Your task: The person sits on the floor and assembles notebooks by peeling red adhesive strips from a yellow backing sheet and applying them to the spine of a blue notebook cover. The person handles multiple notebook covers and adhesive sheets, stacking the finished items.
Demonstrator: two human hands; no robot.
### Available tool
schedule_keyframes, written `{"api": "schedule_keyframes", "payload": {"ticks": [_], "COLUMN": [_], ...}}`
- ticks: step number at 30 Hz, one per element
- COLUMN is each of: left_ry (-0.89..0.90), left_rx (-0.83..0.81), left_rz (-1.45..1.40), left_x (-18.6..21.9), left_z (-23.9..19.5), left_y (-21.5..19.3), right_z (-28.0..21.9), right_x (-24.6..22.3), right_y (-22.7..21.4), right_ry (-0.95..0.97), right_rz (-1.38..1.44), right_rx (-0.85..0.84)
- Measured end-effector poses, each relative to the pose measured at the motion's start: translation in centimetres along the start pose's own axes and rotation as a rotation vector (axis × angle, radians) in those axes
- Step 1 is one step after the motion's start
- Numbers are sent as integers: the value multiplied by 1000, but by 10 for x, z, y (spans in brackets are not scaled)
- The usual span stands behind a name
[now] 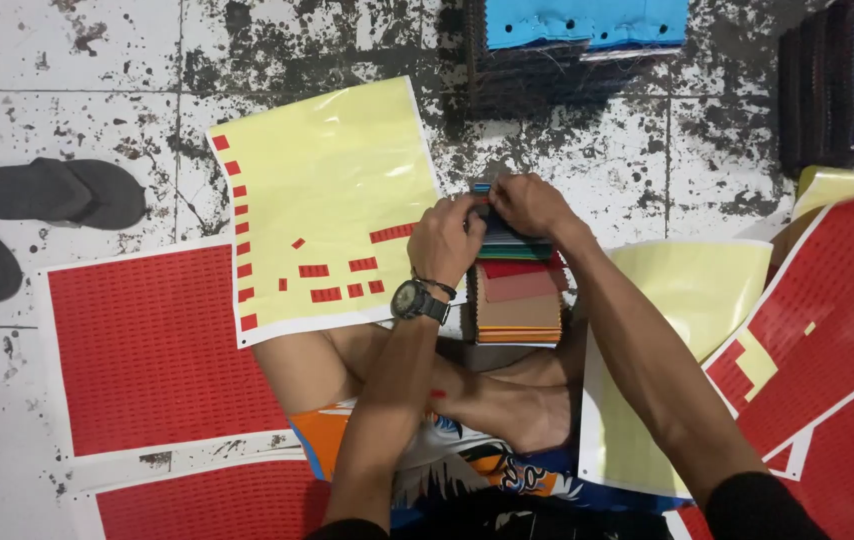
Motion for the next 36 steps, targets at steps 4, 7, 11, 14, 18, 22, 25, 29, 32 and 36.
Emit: {"api": "schedule_keyframes", "payload": {"ticks": [4, 7, 11, 14, 18, 22, 25, 29, 32, 36], "left_ry": [115, 119, 111, 101, 20, 8, 2, -19, -50, -10], "left_rx": [94, 128, 109, 91, 49, 0, -18, -37, -39, 132], "left_rz": [129, 221, 185, 60, -64, -101, -81, -90, -132, -381], "left_x": [8, 8, 11, 5, -1, -4, -4, -4, -2, -1], "left_z": [-3, -3, -3, -1, -2, -4, -2, -1, -2, 2], "left_y": [6, 2, 0, 6, -1, 8, 7, 3, -4, -14], "right_z": [0, -5, -17, -12, 2, -5, -3, -7, -18, -35], "right_x": [-2, -3, -14, -6, 19, 11, 11, 7, 2, -10], "right_y": [2, -14, -35, -33, -16, -23, -25, -23, -24, -28], "right_ry": [-7, 47, -146, -232, -247, -234, -256, -429, -519, -440], "right_rz": [0, -55, -120, -174, -191, -185, -97, -222, -165, 110], "right_rx": [37, 139, 266, 351, 403, 378, 332, 440, 439, 105]}}
Point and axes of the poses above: each hand's wrist, its own z-axis towards the middle knuckle, its own y-axis out of the palm, x = y × z, the point moved 8 cm from there along z, towards the middle knuckle, and after that the axes turned 9 degrees about z, right-handed, at the moved point
